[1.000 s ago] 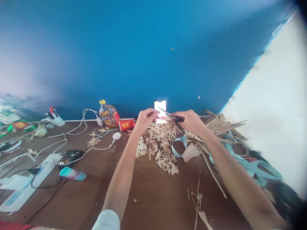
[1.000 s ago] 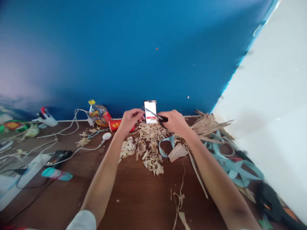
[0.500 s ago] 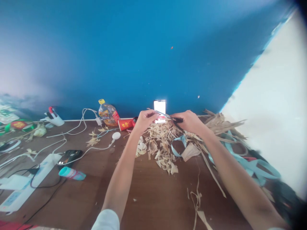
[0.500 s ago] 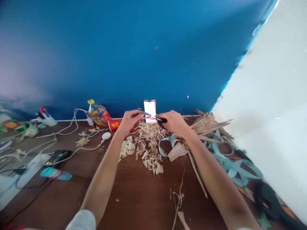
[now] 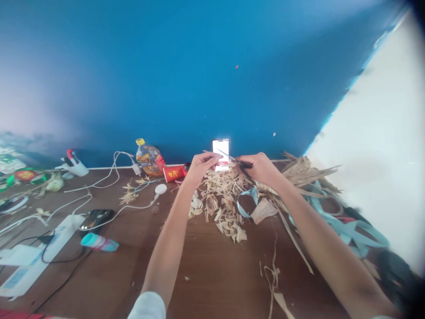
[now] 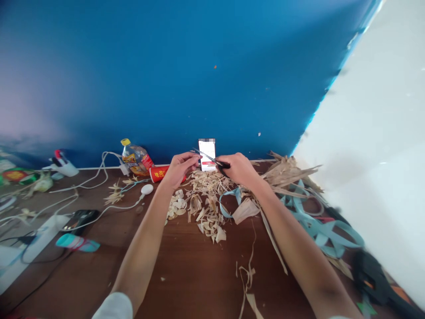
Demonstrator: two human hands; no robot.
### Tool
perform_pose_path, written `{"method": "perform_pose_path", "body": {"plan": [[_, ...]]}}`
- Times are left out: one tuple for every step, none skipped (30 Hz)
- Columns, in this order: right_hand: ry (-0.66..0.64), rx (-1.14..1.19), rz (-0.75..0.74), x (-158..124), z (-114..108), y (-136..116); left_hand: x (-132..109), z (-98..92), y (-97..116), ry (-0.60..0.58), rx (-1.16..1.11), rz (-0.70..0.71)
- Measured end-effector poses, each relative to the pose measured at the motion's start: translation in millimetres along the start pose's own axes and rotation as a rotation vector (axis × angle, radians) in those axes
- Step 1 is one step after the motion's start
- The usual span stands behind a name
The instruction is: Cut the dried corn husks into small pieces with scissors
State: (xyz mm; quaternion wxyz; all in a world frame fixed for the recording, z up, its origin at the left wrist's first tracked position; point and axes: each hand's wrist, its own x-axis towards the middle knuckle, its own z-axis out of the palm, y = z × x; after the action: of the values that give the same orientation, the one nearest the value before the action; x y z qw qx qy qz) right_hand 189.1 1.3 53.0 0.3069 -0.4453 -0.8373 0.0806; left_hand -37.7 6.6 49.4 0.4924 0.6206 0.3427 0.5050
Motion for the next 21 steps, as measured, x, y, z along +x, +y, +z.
{"method": "perform_pose_path", "body": {"plan": [[0.036,0.027,0.010,-0.1,0.1,-0.9,0.1,0.0,0.1,-0.009,-0.006,0.000],[0.069,0.051,0.021,-0.1,0.3,-1.5,0.1,0.2,0.5,-0.020,-0.011,-0.001],[0.096,0.067,0.031,-0.1,0.6,-2.0,0.0,0.6,1.0,-0.033,-0.014,-0.003],[0.109,0.077,0.038,0.0,1.0,-2.1,-0.2,1.2,1.5,-0.045,-0.013,-0.006],[0.112,0.081,0.042,0.1,1.5,-2.0,-0.4,2.0,2.0,-0.052,-0.009,-0.009],[0.107,0.082,0.045,0.2,2.0,-1.8,-0.7,2.7,2.3,-0.055,-0.003,-0.013],[0.101,0.079,0.047,0.4,2.6,-1.5,-1.0,3.5,2.4,-0.053,0.004,-0.018],[0.098,0.076,0.049,0.6,3.3,-1.2,-1.3,4.1,2.2,-0.049,0.013,-0.026],[0.101,0.072,0.051,0.8,3.9,-1.1,-1.5,4.6,1.6,-0.041,0.021,-0.037],[0.107,0.069,0.054,1.0,4.4,-1.2,-1.7,5.0,0.9,-0.035,0.025,-0.051],[0.114,0.066,0.056,1.1,4.9,-1.5,-1.7,5.4,-0.1,-0.029,0.026,-0.067],[0.117,0.067,0.058,1.2,5.2,-1.8,-1.5,5.8,-1.2,-0.022,0.024,-0.083],[0.119,0.070,0.061,1.2,5.4,-2.3,-1.2,6.5,-2.4,-0.015,0.021,-0.096],[0.117,0.075,0.064,1.2,5.5,-2.7,-0.7,7.4,-3.5,-0.007,0.016,-0.104],[0.114,0.080,0.070,1.2,5.5,-3.1,-0.1,8.5,-4.5,0.000,0.011,-0.107],[0.111,0.084,0.078,1.2,5.5,-3.2,0.4,9.7,-5.4,0.005,0.009,-0.105],[0.108,0.086,0.087,1.2,5.4,-3.2,0.9,10.7,-6.1,0.008,0.012,-0.102],[0.107,0.086,0.097,1.2,5.3,-2.9,1.2,11.5,-6.5,0.006,0.021,-0.100],[0.107,0.084,0.109,1.2,5.1,-2.5,1.2,11.7,-6.8,0.000,0.037,-0.099],[0.105,0.081,0.120,1.2,4.9,-1.8,1.0,11.1,-6.8,-0.007,0.062,-0.098],[0.102,0.078,0.131,1.2,4.7,-0.9,0.6,9.5,-6.6,-0.017,0.093,-0.094]]}}
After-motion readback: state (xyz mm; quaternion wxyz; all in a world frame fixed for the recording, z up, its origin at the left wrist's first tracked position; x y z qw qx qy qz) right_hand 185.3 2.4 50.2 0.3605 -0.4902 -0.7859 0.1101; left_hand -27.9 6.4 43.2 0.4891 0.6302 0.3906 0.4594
